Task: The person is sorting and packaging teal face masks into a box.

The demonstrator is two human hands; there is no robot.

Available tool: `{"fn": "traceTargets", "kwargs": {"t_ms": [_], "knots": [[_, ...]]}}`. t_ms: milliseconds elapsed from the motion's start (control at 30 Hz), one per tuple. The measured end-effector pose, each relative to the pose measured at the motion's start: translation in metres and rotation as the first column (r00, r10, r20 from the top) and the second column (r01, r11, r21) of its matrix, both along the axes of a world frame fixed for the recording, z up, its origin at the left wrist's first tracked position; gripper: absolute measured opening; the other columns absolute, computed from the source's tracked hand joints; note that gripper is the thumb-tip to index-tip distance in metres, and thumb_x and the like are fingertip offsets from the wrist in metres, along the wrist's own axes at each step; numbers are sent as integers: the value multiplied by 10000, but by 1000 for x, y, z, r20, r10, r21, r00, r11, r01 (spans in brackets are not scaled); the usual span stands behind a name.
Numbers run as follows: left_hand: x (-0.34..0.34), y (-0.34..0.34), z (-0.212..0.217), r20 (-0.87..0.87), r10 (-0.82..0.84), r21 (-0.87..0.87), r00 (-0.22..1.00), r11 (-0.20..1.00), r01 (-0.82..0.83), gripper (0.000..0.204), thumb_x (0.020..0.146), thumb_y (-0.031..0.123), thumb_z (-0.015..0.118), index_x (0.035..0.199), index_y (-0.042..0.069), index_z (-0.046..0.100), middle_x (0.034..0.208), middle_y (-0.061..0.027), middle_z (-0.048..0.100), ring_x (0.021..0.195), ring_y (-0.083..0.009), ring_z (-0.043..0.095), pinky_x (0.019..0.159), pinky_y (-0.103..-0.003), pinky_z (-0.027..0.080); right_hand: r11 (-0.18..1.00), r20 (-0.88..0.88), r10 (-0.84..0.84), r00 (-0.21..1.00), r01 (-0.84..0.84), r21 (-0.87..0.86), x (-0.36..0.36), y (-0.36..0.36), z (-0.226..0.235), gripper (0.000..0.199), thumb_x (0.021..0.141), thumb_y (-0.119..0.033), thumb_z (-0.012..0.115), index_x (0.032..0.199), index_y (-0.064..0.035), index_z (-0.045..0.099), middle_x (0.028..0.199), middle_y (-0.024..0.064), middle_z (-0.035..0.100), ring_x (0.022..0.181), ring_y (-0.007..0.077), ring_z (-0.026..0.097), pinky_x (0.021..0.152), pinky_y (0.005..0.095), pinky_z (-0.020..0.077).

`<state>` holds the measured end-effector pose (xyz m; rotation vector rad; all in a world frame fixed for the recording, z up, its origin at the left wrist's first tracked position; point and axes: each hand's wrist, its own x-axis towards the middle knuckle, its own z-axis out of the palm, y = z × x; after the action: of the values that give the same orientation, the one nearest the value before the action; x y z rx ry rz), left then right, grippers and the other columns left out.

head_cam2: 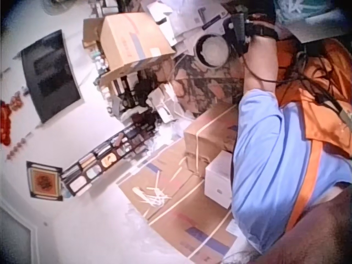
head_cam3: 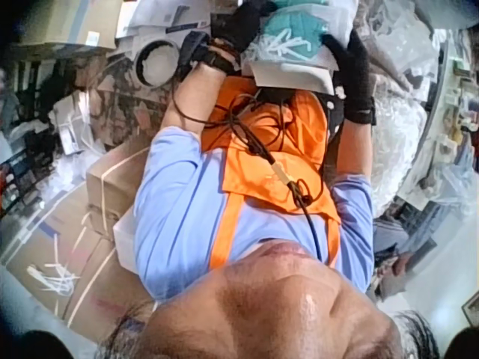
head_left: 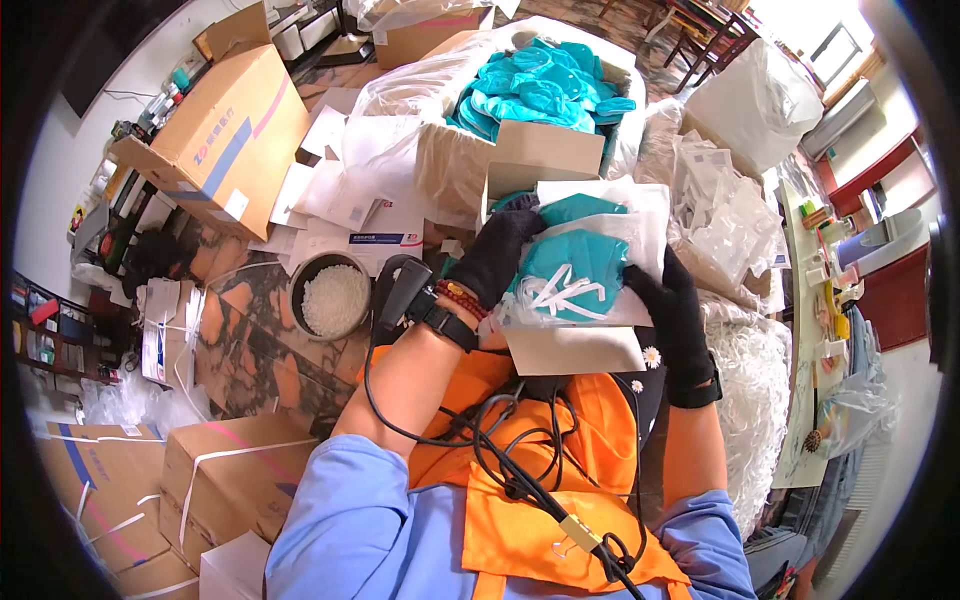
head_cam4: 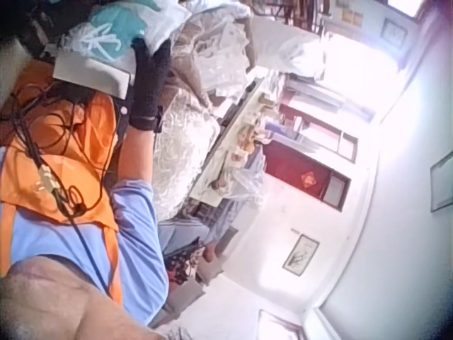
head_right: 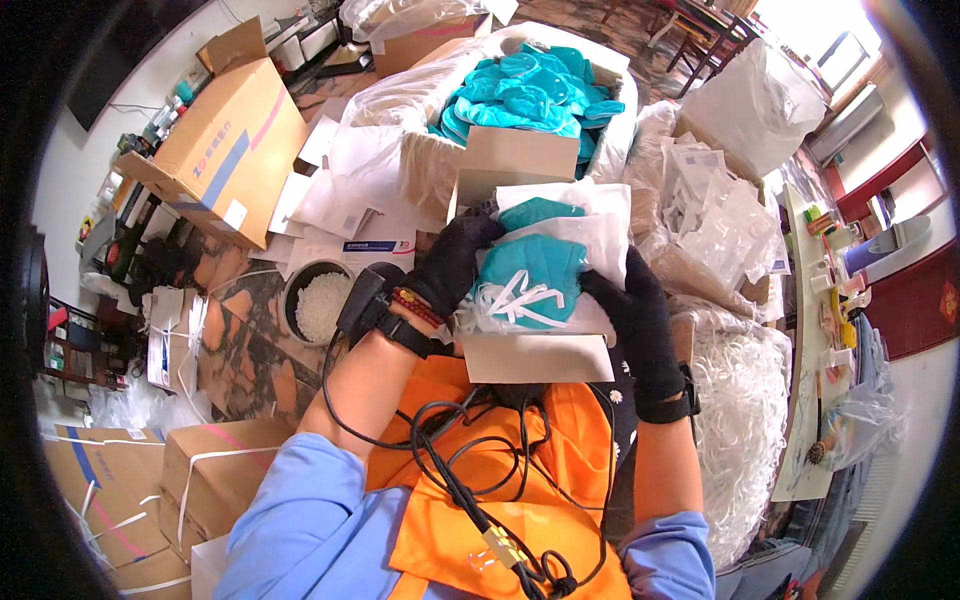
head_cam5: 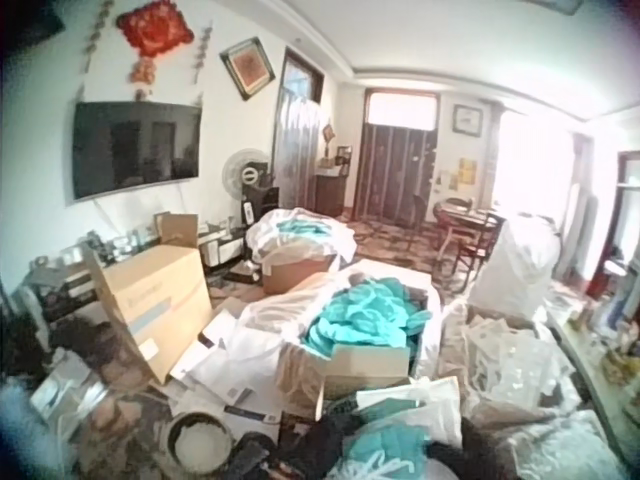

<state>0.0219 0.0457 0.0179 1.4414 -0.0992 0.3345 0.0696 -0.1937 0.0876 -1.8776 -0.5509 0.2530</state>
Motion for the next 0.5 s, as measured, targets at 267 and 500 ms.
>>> {"fn": "traceTargets", "kwargs": {"t_ms": [267,500], "knots": [[-16,-3,27,-267,88,-431,960,880,-200,399,994,307,418,1276,61,558,1217,-63,595,1079,-150,546,959,-309,413,972,358,-78,930,151,-182,-1,4,19,187,911,-187,608,930,-9,662,733,155,643,688,199,647,626,331,479],[6,9,-6,-43,-4,-652,999,758,-25,573,1005,434,440,1391,12,414,1379,-136,494,1317,-210,426,1106,-331,298,881,544,125,830,160,-446,-4,0,32,156,892,-233,608,909,-102,693,773,120,662,731,304,663,624,369,501]]}}
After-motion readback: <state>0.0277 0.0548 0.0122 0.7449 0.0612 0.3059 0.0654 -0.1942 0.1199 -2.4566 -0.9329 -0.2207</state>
